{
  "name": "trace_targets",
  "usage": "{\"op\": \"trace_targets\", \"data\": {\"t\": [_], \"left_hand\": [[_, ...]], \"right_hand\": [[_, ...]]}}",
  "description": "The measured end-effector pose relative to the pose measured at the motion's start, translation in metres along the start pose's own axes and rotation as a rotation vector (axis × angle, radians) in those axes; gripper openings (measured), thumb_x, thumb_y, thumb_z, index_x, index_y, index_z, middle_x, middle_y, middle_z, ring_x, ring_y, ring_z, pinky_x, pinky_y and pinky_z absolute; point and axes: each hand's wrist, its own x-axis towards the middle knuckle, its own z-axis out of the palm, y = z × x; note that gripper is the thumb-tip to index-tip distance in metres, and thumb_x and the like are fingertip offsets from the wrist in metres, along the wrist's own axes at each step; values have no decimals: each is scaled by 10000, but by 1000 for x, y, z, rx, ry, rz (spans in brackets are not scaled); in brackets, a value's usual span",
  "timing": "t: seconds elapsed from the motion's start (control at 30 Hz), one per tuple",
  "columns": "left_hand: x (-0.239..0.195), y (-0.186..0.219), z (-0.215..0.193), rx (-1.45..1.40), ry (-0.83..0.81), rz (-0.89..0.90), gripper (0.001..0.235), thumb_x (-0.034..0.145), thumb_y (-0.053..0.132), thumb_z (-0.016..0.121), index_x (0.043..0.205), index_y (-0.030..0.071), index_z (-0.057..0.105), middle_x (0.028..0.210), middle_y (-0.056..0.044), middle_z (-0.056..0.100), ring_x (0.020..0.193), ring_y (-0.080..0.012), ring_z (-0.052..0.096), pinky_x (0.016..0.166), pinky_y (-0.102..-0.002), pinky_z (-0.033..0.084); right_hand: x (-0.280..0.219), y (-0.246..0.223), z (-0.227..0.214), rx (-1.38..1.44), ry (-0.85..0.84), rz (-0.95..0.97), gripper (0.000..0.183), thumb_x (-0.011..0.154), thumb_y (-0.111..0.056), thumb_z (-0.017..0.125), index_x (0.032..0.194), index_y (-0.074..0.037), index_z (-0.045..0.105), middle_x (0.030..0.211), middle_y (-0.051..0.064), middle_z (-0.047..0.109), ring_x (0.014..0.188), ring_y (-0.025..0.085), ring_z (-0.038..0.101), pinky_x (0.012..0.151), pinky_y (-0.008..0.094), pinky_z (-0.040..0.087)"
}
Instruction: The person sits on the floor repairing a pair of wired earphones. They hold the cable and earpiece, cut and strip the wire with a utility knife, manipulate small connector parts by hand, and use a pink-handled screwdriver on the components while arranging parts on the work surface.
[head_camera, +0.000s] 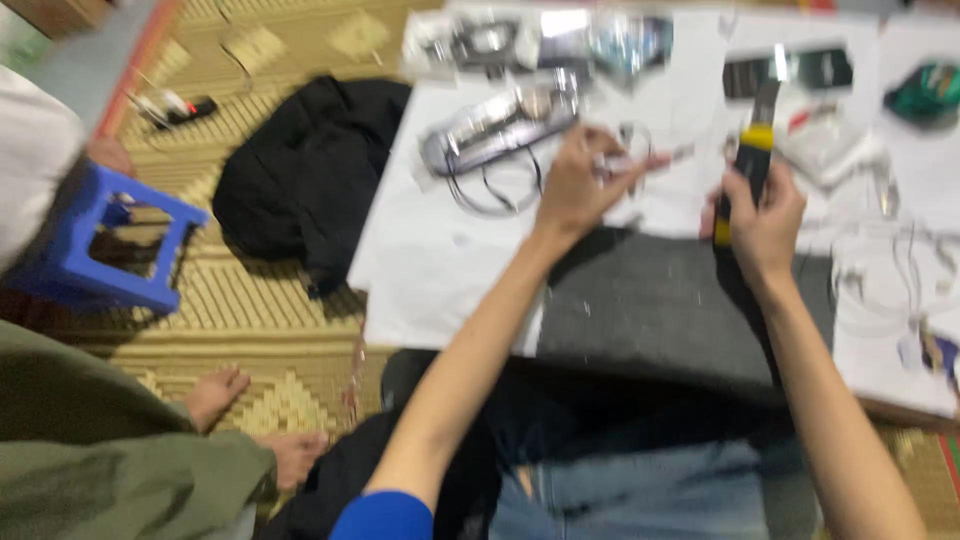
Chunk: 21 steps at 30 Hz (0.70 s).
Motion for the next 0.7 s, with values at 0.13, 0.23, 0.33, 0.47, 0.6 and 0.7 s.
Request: {"op": "trace_targets", "data": {"t": [0.13, 0.23, 0.33, 0.47, 0.6, 0.7], "left_hand": [[-3, 3, -1, 130, 245, 133, 318, 878, 367, 676, 816, 56, 694, 960, -101, 650, 867, -217, 651, 753, -330, 626], [7, -4, 2, 119, 337, 181, 204, 911, 321, 685, 890, 118, 684, 962, -41, 625, 941, -229, 650, 839, -354, 573], [17, 4, 8, 216, 168, 181, 190, 880, 337, 728, 873, 152, 687, 975, -33, 621, 963, -220, 642, 859, -352, 554], [28, -9, 39, 600, -303, 123, 273, 760, 361, 852, 851, 117, 772, 1310, -122, 525, 1249, -285, 486, 1058, -457, 450], [33, -33, 49, 422, -208, 229, 216, 829, 331, 762, 758, 129, 730, 1226, -104, 614, 1140, -248, 545, 972, -415, 476], [36, -40, 45, 211, -95, 108, 198, 849, 275, 752, 832, 78, 741, 1070, -121, 633, 955, -231, 587, 825, -308, 569]], "right_hand": [[0, 12, -5, 4, 14, -57, 107, 1128, -21, 529, 1223, 27, 513, 866, 101, 628, 608, 143, 599, 513, 232, 506], [10, 14, -5, 110, 48, -80, 121, 1122, -46, 542, 1219, 26, 530, 857, 149, 646, 564, 188, 619, 466, 277, 536], [13, -15, -11, 245, 40, 39, 283, 1085, -161, 551, 1323, -15, 508, 909, 94, 641, 586, 151, 630, 459, 256, 560], [11, -57, -26, 281, 39, 146, 454, 1049, -328, 509, 1462, -141, 525, 989, -55, 590, 727, 11, 608, 581, 130, 520], [18, -61, -51, 122, 51, 49, 376, 1133, -316, 406, 1446, -148, 530, 906, -19, 592, 606, 34, 529, 486, 180, 427], [25, -45, -63, -484, -79, -86, 356, 1186, -164, 344, 1406, 32, 545, 971, 147, 578, 728, 199, 489, 528, 311, 404]]}}
